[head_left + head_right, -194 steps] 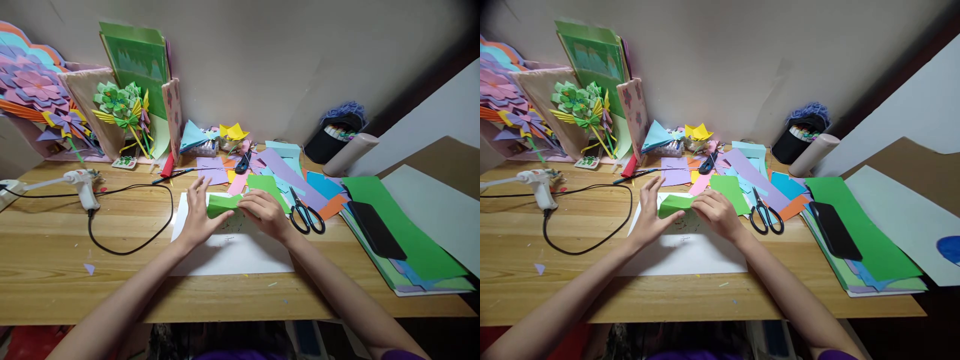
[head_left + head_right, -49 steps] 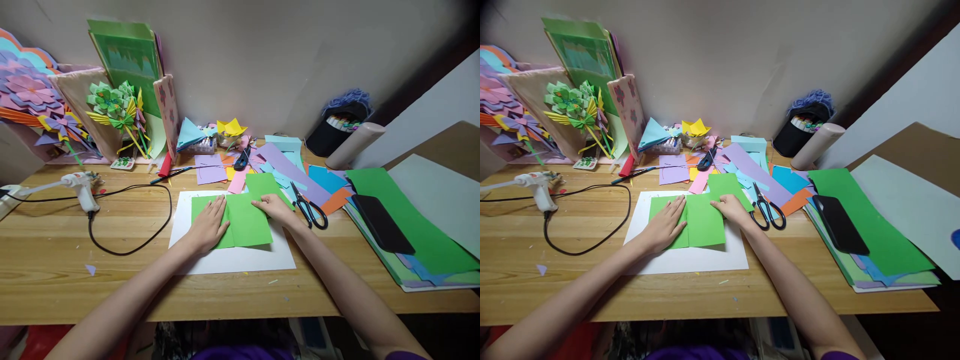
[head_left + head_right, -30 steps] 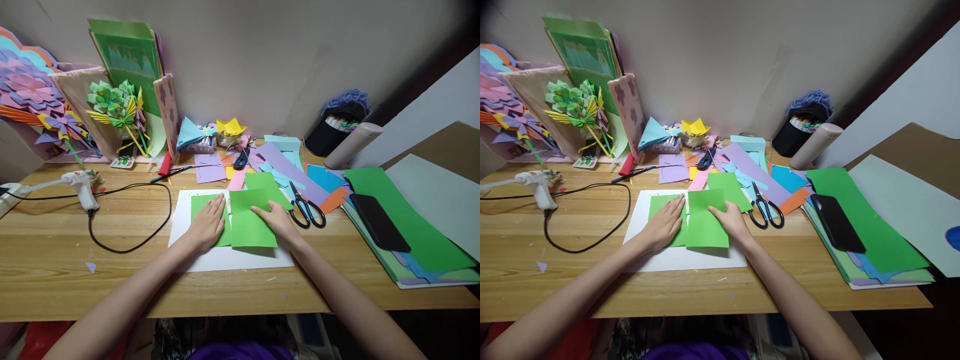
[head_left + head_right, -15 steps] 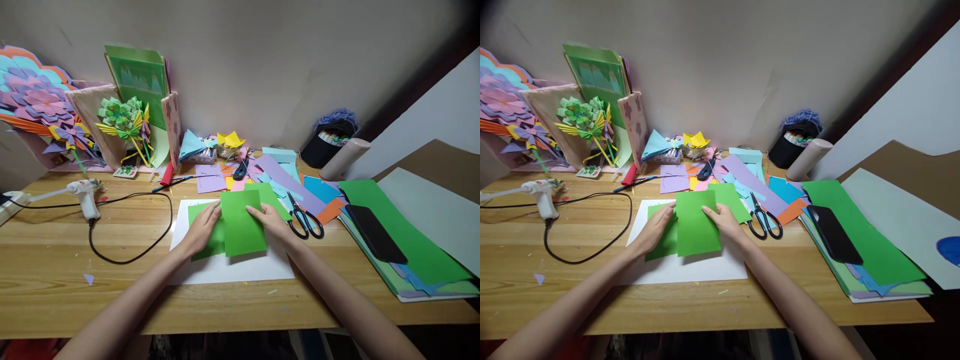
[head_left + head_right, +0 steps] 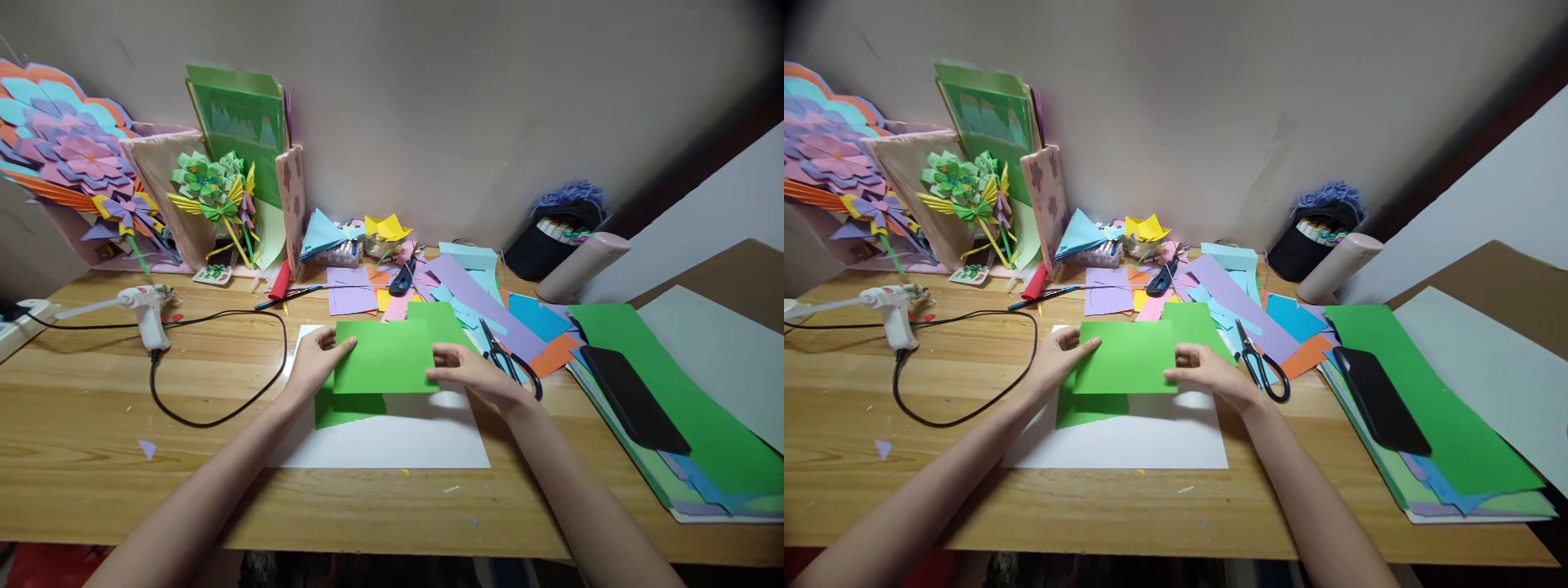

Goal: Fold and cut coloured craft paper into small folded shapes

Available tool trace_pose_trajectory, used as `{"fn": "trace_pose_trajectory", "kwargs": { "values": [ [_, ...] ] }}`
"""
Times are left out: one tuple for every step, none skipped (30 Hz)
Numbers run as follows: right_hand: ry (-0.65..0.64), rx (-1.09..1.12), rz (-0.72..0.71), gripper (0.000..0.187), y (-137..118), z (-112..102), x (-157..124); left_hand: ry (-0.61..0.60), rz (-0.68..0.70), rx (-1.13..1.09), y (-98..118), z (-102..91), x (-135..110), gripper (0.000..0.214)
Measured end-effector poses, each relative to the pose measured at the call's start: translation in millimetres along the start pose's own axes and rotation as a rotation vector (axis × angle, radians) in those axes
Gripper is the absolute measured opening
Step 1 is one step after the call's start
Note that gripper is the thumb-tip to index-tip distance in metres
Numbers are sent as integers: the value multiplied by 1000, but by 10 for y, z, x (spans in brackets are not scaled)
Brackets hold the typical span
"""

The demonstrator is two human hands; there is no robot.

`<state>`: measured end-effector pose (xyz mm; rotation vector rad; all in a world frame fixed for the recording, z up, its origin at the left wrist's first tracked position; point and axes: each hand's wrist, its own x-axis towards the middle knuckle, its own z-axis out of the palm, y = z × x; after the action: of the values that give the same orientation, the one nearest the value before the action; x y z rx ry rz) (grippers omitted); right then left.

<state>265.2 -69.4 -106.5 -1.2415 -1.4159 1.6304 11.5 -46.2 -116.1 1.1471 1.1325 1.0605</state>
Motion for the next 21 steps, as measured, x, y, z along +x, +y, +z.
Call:
{"fn": "trace_pose_trajectory", "kwargs": {
  "values": [
    [-24,-21,19,39,-15,-21,-14,-29,7,30,11,-25,12,40],
    [-12,-37,31,40,-16,-21,-15,-72,4,70,19,-40,17,39],
    [14,-53,31,42,-4,2,-5,-125,-4,113,23,-46,17,38],
    [30,-66,25,43,18,45,12,-178,-10,154,25,-43,11,37],
    [32,-78,14,44,45,104,33,-226,-10,188,24,-32,3,36],
    [20,-89,1,42,73,172,54,-261,-5,211,22,-16,-7,35],
    [6,-96,-13,38,97,242,72,-282,1,220,21,2,-17,34],
    [15,-100,-27,34,114,306,86,-282,8,219,20,20,-25,34],
    [54,-100,-40,30,124,358,94,-258,14,204,19,35,-31,34],
    [125,-93,-52,29,128,396,98,-215,13,172,19,47,-34,34],
    [211,-76,-59,29,128,420,99,-174,-2,123,16,55,-34,35],
    [289,-47,-58,29,127,432,98,-148,-31,55,10,60,-32,35],
    [343,-9,-51,30,128,436,96,-145,-77,-23,0,65,-30,36],
    [359,27,-40,31,132,437,95,-164,-134,-102,-14,69,-28,36],
    [344,53,-31,31,137,439,95,-200,-194,-174,-33,74,-28,35],
    [318,64,-35,30,144,445,94,-240,-245,-227,-55,81,-29,34],
    [300,55,-61,29,151,456,93,-268,-282,-258,-78,88,-33,33],
    [295,30,-102,28,157,472,90,-285,-308,-267,-101,97,-38,32],
    [299,-6,-152,28,159,491,84,-298,-327,-259,-122,105,-44,31],
    [311,-45,-202,29,160,512,75,-303,-338,-243,-140,112,-50,31],
    [325,-87,-249,31,160,533,64,-302,-346,-224,-154,117,-56,32]
  ]
}}
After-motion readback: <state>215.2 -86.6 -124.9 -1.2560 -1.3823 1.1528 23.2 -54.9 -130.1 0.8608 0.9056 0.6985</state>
